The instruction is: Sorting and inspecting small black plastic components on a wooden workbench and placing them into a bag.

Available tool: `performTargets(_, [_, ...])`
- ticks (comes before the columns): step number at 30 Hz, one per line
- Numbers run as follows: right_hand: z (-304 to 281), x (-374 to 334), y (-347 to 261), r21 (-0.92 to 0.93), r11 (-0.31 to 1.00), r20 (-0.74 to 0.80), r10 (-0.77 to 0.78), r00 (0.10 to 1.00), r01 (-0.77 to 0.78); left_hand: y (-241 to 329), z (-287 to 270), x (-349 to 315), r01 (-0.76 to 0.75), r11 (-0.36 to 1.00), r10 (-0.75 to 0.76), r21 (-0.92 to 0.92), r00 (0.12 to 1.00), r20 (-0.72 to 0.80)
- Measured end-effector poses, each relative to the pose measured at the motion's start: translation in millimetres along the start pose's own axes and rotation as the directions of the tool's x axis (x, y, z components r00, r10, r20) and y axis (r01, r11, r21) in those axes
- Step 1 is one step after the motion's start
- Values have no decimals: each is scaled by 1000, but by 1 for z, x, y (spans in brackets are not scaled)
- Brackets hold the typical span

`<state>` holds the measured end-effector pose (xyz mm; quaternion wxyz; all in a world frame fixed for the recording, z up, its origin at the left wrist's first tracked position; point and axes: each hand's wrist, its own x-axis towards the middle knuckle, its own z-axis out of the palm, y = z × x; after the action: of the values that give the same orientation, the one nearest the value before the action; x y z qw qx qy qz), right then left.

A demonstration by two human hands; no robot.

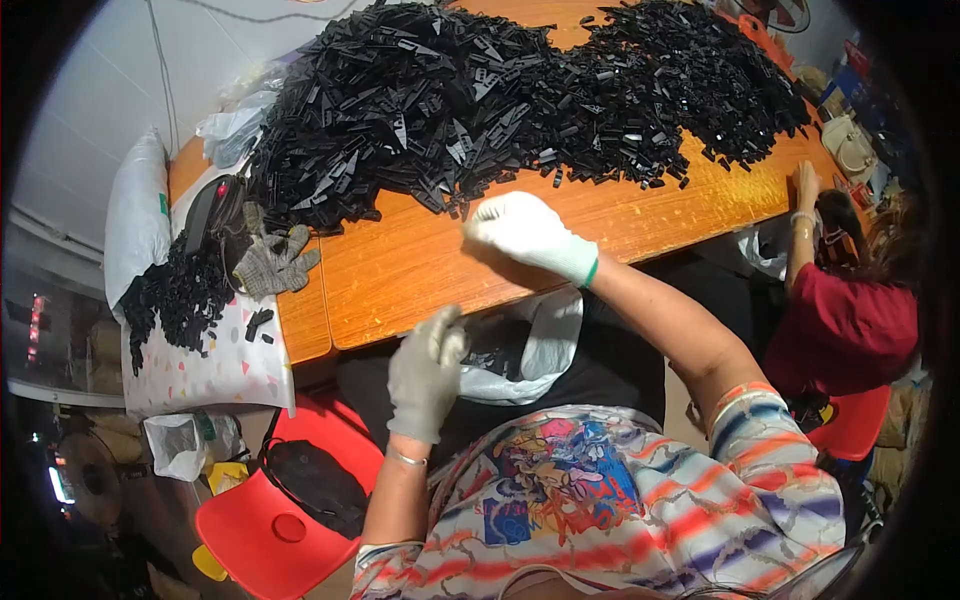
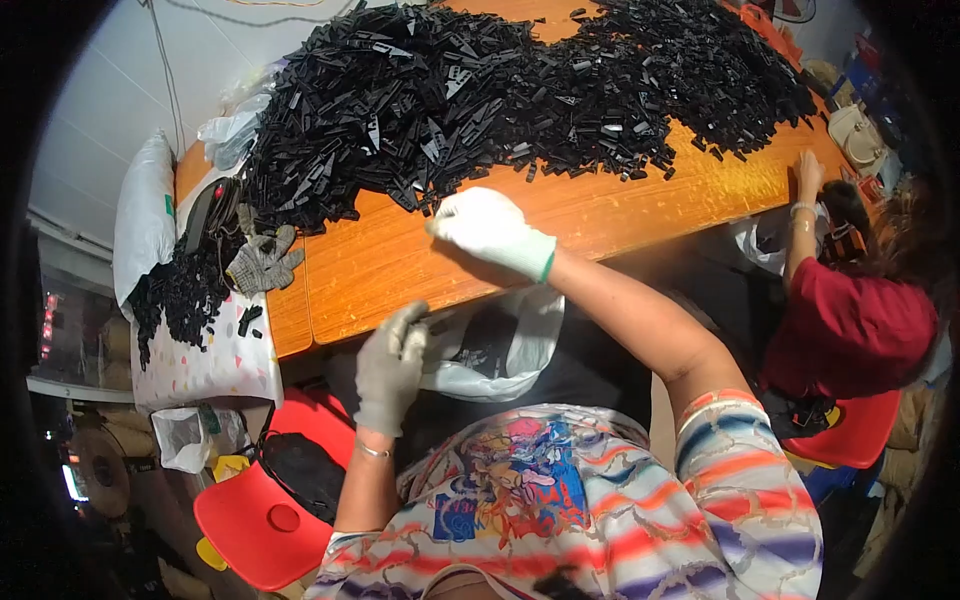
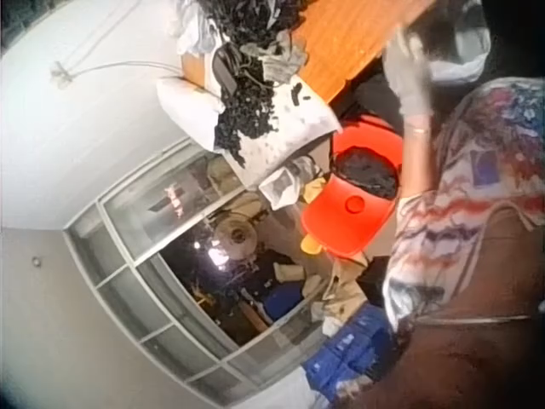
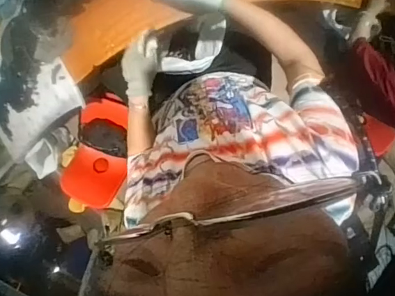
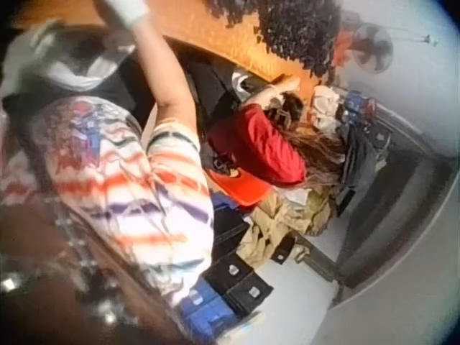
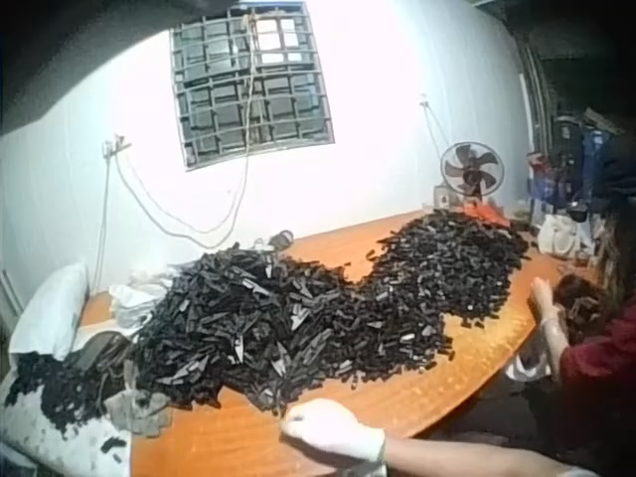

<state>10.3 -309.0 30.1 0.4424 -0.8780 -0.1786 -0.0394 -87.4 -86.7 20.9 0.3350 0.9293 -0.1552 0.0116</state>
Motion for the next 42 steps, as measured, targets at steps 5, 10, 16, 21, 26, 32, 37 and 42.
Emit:
performTargets(5, [25,36,3,-260,934,-252,180,951,-245,-10,-19,69,-62,987,80,151,990,-120])
performTargets(10, [39,45,8,-347,913,-228,137,964,-212,-26,-7,153,-91,954,116,285,991,-72])
performTargets(16, [31,38,16,-327,935,-93,114,989,-138,-30,2,161,-102,955,122,279,991,-53])
performTargets(21, [28,27,16,-322,944,-55,51,997,-66,-39,-3,137,-120,943,155,310,984,-92])
performTargets(26, [19,22,13,-363,932,45,35,998,-16,-41,-12,116,-57,955,88,291,992,-94])
performTargets(32, [25,21,6,-425,904,-7,-57,998,48,-26,-11,119,149,958,-105,245,978,-180])
performTargets(37, [34,26,8,-489,865,-46,-153,987,111,-28,-6,127,162,907,-117,388,984,-138])
performTargets(42, [10,13,-1,-280,944,-51,168,984,-176,-63,-2,111,31,939,-104,-344,975,-197])
